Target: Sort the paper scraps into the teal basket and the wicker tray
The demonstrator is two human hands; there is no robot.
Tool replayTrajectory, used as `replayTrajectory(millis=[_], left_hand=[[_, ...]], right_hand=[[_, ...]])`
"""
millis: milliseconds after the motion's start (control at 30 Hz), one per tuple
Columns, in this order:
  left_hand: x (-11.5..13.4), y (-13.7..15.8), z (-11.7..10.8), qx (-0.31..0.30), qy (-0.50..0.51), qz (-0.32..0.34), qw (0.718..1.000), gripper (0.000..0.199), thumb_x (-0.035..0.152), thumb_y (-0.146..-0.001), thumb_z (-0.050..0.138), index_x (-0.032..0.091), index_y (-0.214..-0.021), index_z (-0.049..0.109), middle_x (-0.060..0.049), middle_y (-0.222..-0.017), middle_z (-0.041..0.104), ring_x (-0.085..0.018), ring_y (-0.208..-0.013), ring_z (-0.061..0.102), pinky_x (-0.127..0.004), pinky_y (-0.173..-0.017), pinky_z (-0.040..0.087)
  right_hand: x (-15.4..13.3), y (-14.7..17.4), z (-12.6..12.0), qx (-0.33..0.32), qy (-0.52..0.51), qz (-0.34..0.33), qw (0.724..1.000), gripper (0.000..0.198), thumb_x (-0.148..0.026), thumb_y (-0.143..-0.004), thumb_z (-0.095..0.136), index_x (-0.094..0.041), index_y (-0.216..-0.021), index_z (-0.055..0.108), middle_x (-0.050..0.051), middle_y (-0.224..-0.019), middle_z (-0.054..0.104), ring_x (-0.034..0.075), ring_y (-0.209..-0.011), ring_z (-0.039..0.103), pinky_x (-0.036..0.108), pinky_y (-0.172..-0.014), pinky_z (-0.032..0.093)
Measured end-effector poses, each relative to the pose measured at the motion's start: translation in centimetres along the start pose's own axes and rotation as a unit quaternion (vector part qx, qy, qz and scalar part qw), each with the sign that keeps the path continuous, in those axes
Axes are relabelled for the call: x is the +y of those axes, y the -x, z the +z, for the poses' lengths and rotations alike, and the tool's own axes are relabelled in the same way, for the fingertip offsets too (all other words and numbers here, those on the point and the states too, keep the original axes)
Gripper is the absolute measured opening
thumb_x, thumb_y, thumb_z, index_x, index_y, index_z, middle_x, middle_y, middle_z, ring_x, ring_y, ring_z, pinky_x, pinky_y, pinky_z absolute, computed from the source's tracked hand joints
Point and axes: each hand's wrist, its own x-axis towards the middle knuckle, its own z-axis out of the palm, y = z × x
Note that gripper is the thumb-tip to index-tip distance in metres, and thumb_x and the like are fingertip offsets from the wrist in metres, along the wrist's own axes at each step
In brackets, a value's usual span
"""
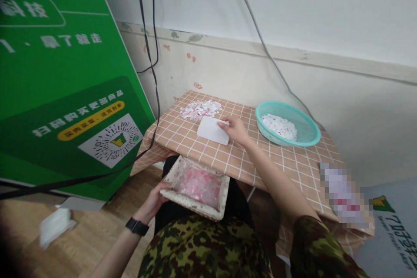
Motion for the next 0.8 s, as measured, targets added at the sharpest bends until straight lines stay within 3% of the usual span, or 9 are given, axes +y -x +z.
replayTrajectory(millis=[333, 533, 800], left_hand=[[0.2, 0.2, 0.1, -0.034, -0.004, 0.025, 0.999, 0.043, 0.029, -0.07, 0.06, 0.019, -0.112, 0.059, -0.005, -0.097, 0.067, -0.021, -0.076, 0.06, -0.032, -0.064, 0.046], [-0.1, 0.0, -0.1, -0.019, 0.002, 0.014, 1.0, 0.04, 0.028, -0.069, 0.061, 0.019, -0.108, 0.061, -0.003, -0.089, 0.067, -0.018, -0.07, 0.059, -0.031, -0.062, 0.047], [0.1, 0.0, 0.1, -0.013, -0.002, 0.012, 1.0, 0.04, 0.03, -0.067, 0.062, 0.019, -0.106, 0.063, -0.004, -0.087, 0.067, -0.019, -0.07, 0.06, -0.031, -0.062, 0.046]], right_hand=[[-0.6, -0.3, -2.6, -0.061, 0.061, -0.064, 0.994, 0.034, -0.047, -0.08, 0.053, -0.017, -0.085, 0.067, 0.003, -0.073, 0.063, 0.013, -0.061, 0.049, 0.026, -0.056, 0.034], [-2.5, -0.7, -1.8, -0.033, 0.096, -0.074, 0.992, 0.035, -0.046, -0.083, 0.05, -0.017, -0.092, 0.067, 0.003, -0.069, 0.064, 0.014, -0.058, 0.052, 0.026, -0.055, 0.034], [-5.3, -1.0, -3.4, -0.087, 0.201, -0.136, 0.966, 0.025, -0.032, -0.083, 0.051, -0.019, -0.094, 0.07, 0.005, -0.077, 0.069, 0.016, -0.067, 0.06, 0.027, -0.062, 0.038]])
